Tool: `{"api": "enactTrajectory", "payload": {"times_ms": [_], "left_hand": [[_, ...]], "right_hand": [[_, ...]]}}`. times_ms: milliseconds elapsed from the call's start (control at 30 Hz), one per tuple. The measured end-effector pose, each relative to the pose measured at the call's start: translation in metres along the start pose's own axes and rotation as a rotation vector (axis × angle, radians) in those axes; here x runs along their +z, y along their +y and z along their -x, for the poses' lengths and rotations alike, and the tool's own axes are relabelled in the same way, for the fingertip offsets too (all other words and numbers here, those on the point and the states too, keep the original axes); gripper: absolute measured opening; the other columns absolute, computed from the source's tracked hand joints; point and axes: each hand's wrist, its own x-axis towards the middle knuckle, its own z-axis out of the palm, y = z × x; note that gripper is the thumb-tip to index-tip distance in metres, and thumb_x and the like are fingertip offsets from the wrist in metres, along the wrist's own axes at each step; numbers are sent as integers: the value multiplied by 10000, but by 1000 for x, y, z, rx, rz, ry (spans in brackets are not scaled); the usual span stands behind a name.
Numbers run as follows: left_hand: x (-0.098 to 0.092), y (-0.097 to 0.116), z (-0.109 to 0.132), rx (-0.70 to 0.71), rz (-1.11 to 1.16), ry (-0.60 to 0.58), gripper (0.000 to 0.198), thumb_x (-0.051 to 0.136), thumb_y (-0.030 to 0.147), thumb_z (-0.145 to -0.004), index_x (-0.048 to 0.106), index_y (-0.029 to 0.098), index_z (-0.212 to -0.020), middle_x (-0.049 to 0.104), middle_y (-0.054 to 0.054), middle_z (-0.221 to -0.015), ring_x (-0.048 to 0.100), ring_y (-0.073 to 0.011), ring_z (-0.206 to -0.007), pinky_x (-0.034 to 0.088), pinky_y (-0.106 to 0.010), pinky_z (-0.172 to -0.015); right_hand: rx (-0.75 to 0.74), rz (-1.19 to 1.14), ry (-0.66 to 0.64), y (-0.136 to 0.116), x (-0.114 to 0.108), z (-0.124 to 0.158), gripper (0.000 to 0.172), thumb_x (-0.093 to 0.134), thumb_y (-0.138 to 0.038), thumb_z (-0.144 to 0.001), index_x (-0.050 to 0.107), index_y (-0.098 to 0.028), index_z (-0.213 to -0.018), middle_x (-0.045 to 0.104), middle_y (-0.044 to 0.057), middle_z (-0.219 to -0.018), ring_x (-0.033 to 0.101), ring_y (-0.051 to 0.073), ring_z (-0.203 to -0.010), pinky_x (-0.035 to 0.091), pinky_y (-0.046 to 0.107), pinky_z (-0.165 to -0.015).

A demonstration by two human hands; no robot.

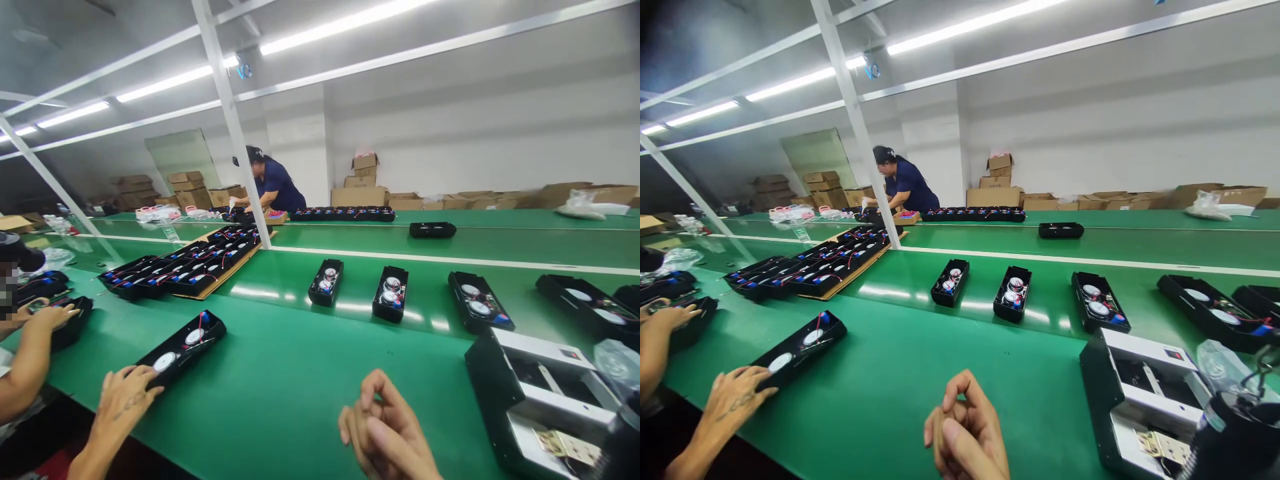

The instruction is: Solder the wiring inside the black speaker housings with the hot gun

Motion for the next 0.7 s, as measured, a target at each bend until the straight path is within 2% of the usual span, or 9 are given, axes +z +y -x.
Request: {"api": "enactTrajectory", "payload": {"times_ms": [67, 100, 167, 233, 333, 400, 467, 600, 700], "left_hand": [[15, 26, 17, 19, 71, -94, 375, 645, 635, -591, 716, 269, -631, 782, -50, -829, 686, -292, -892, 566, -427, -901], [24, 45, 28, 25, 103, -125, 370, 654, 618, -595, 723, 257, -637, 785, -72, -878, 704, -288, -888, 582, -405, -886], [40, 94, 55, 19, 153, -155, 400, 627, 613, -695, 755, 234, -700, 778, -101, -1012, 726, -292, -955, 594, -400, -920], [50, 152, 84, 35, 233, -217, 464, 586, 661, -815, 785, 245, -765, 758, -77, -1087, 739, -269, -1009, 603, -374, -952], [51, 237, 122, 68, 580, -436, 456, 582, 633, -897, 819, 260, -1011, 717, -75, -1240, 718, -270, -1158, 587, -388, -1052], [52, 282, 141, 120, 803, -502, 463, 526, 566, -954, 765, 288, -1237, 679, -78, -1321, 697, -258, -1221, 591, -390, -1063], [58, 315, 156, 172, 976, -519, 471, 471, 482, -988, 687, 309, -1368, 643, -85, -1386, 670, -250, -1282, 581, -400, -1095], [84, 359, 177, 303, 1201, -538, 513, 519, 377, -934, 614, 297, -1432, 601, -124, -1466, 609, -298, -1385, 509, -493, -1196], [100, 393, 189, 380, 1285, -586, 502, 612, 381, -872, 662, 295, -1365, 644, -148, -1407, 627, -329, -1369, 515, -512, -1191]], "right_hand": [[114, 199, 68, 44, -23, -5, 468, 710, -667, -871, 557, -230, -934, 527, -57, -649, 384, 84, -472, 372, 262, -527], [148, 314, 78, 66, -33, -6, 461, 724, -653, -859, 582, -218, -918, 538, -48, -652, 446, 97, -503, 388, 261, -543], [194, 535, 75, 107, -48, -8, 395, 759, -574, -815, 661, -203, -909, 646, 11, -736, 596, 154, -644, 497, 298, -655], [248, 638, 89, 138, -56, -10, 488, 791, -487, -751, 722, -215, -1151, 751, 122, -1127, 710, 246, -939, 570, 353, -814], [276, 615, 101, 160, -61, -15, 810, 768, -497, -754, 575, -244, -1499, 532, 172, -1603, 632, 336, -1324, 553, 435, -1045], [259, 588, 184, 157, -66, -19, 813, 696, -580, -820, 546, -227, -1537, 494, 169, -1647, 552, 357, -1439, 450, 497, -1193], [222, 617, 303, 144, -74, -21, 707, 603, -618, -889, 617, -222, -1474, 574, 159, -1585, 531, 361, -1462, 374, 527, -1252], [149, 780, 423, 103, -99, -16, 501, 519, -503, -955, 734, -228, -1314, 724, 132, -1392, 635, 332, -1327, 457, 480, -1173], [179, 950, 512, 71, -123, -4, 410, 542, -404, -949, 773, -225, -1236, 750, 122, -1338, 640, 328, -1307, 437, 461, -1166]]}}
